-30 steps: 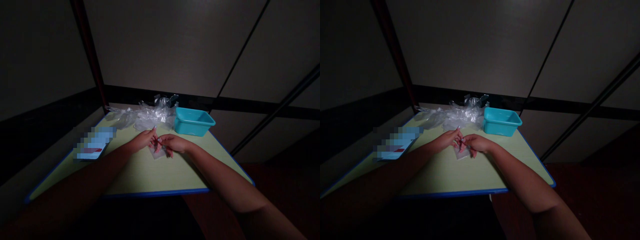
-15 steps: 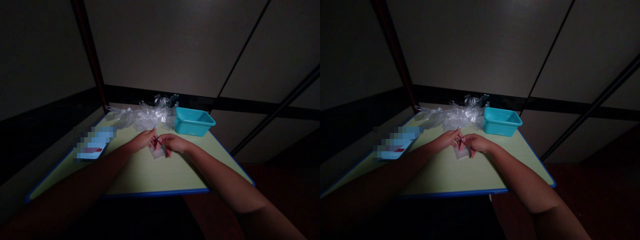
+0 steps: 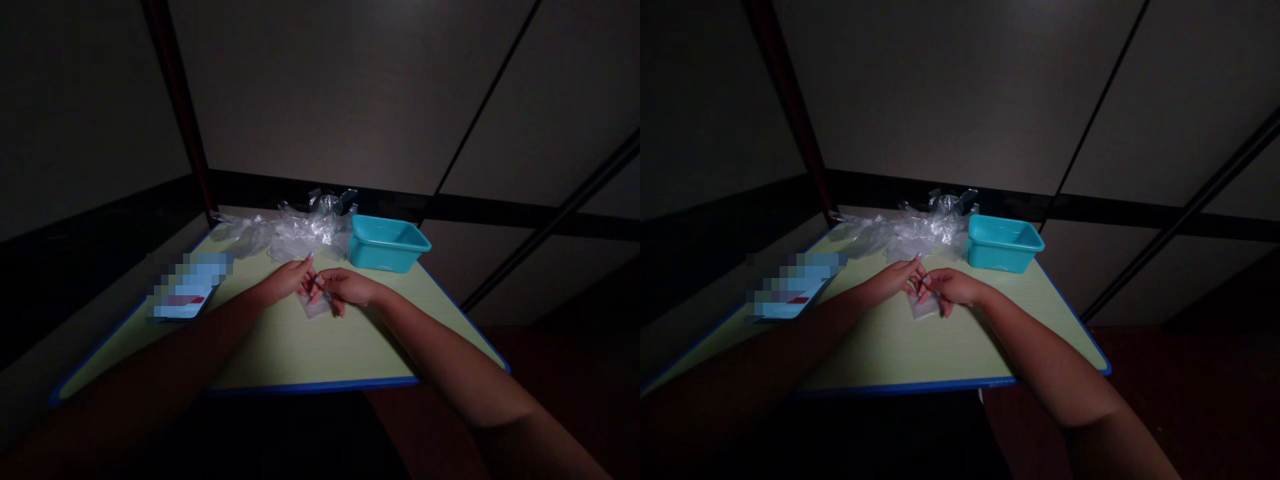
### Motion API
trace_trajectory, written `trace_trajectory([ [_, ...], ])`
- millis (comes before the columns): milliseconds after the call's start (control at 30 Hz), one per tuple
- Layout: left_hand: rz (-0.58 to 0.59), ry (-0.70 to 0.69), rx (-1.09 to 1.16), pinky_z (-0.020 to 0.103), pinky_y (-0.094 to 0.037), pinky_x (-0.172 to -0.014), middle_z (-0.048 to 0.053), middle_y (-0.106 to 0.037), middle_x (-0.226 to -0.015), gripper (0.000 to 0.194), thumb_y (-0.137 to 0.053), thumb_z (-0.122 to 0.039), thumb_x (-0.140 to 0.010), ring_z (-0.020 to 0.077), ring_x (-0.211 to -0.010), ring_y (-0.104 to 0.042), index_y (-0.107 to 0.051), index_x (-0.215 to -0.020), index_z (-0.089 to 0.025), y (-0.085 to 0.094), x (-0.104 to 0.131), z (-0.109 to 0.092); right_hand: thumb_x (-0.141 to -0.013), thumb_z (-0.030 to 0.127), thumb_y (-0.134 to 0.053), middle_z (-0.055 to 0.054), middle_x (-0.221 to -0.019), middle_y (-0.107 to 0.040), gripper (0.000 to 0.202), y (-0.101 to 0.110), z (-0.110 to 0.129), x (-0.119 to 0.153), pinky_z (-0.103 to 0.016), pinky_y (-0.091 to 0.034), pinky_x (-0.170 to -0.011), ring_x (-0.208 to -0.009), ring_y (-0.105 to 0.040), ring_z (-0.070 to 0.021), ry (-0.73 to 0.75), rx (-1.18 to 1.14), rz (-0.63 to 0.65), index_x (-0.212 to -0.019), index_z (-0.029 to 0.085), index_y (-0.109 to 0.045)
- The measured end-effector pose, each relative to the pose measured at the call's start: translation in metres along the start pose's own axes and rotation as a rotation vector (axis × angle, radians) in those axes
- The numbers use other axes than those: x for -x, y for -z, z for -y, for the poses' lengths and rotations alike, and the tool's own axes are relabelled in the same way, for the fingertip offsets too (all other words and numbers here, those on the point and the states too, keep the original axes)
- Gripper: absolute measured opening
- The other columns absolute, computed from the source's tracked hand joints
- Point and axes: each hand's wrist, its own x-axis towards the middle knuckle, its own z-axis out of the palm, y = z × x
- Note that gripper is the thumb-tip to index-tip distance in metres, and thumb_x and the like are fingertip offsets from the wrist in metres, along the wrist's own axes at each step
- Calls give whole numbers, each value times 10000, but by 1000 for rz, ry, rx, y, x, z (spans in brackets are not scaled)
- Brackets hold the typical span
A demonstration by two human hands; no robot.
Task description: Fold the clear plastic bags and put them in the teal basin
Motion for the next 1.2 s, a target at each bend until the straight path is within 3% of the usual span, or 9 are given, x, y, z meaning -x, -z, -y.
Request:
trace_trajectory([
  [733,31,-51,-42,248,-429,-517,43,-597,-599,626,-362,-707,-794,134,-540,-539,-597,-676,-139,1,-2,5,-916,350,-442,-89,-964,-689,223,-2,4,3,-184,-455,-342,-335,-526,-51,42,31,19,-875,139,-503],
  [1200,26,-51,-36,237,-416,-497,36,-580,-593,618,-380,-711,-783,125,-530,-526,-582,-655,-141,0,-2,4,-930,349,-429,-67,-893,-696,228,-2,5,3,-173,-455,-362,-335,-516,-43,29,51,30,-912,137,-510],
])
